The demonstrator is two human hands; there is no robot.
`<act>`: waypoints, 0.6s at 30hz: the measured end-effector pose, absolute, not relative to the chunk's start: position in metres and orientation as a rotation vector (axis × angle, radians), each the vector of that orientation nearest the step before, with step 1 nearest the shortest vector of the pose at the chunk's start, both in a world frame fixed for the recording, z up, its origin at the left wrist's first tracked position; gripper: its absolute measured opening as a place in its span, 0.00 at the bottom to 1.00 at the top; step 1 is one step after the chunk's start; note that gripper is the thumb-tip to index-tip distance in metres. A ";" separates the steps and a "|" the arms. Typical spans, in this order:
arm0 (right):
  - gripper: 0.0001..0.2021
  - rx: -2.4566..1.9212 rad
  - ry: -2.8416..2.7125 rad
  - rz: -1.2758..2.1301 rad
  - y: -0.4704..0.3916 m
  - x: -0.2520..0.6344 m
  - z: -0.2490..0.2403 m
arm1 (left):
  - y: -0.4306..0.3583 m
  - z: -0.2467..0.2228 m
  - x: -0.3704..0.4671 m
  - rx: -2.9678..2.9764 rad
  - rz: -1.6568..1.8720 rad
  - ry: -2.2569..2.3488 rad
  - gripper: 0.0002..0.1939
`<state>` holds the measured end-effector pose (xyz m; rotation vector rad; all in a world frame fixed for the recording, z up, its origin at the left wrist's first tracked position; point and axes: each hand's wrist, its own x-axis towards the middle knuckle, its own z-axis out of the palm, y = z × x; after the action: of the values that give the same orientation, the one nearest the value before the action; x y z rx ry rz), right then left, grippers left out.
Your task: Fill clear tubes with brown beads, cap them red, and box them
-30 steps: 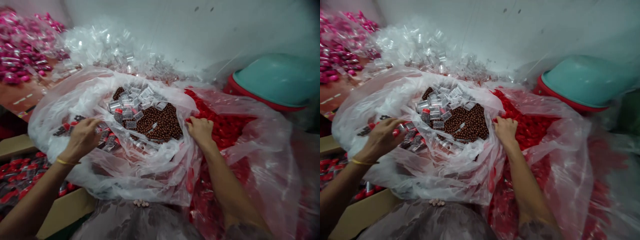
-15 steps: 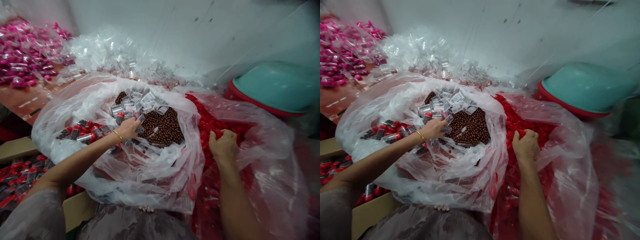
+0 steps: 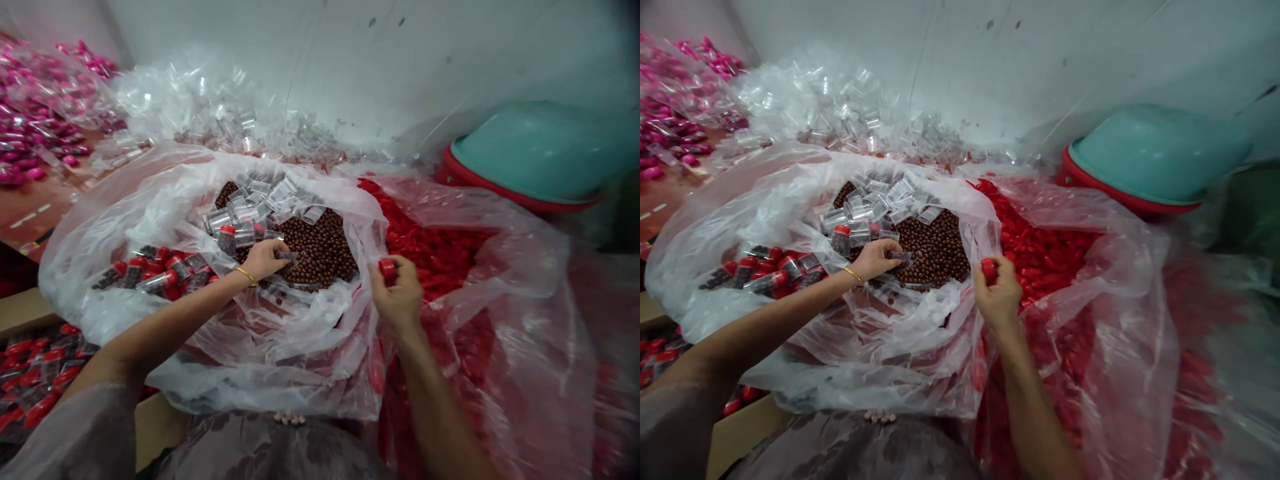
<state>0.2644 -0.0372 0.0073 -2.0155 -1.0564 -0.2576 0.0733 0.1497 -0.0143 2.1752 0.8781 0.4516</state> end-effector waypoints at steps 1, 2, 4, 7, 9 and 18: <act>0.17 -1.962 -1.150 -0.161 -0.030 0.256 0.007 | 0.148 -0.008 0.074 2.197 0.452 0.836 0.09; 0.17 -1.904 -1.254 -0.057 -0.023 0.248 0.007 | 0.146 0.000 0.074 2.222 0.453 0.778 0.09; 0.17 -1.796 -1.438 0.125 -0.007 0.233 0.006 | 0.141 0.015 0.075 2.256 0.460 0.632 0.10; 0.11 -1.715 -1.560 0.310 0.010 0.216 0.004 | 0.132 0.026 0.077 2.099 0.513 0.470 0.15; 0.15 -1.680 -1.473 0.437 0.015 0.207 0.001 | 0.124 0.024 0.078 1.845 0.594 0.488 0.21; 0.13 -1.689 -1.120 0.667 0.016 0.202 -0.011 | 0.117 0.005 0.079 1.424 0.132 0.921 0.13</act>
<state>0.2020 0.0158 -0.0112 -1.6890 -1.1201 0.6674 0.0789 0.1174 0.0054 1.4241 0.9205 0.1317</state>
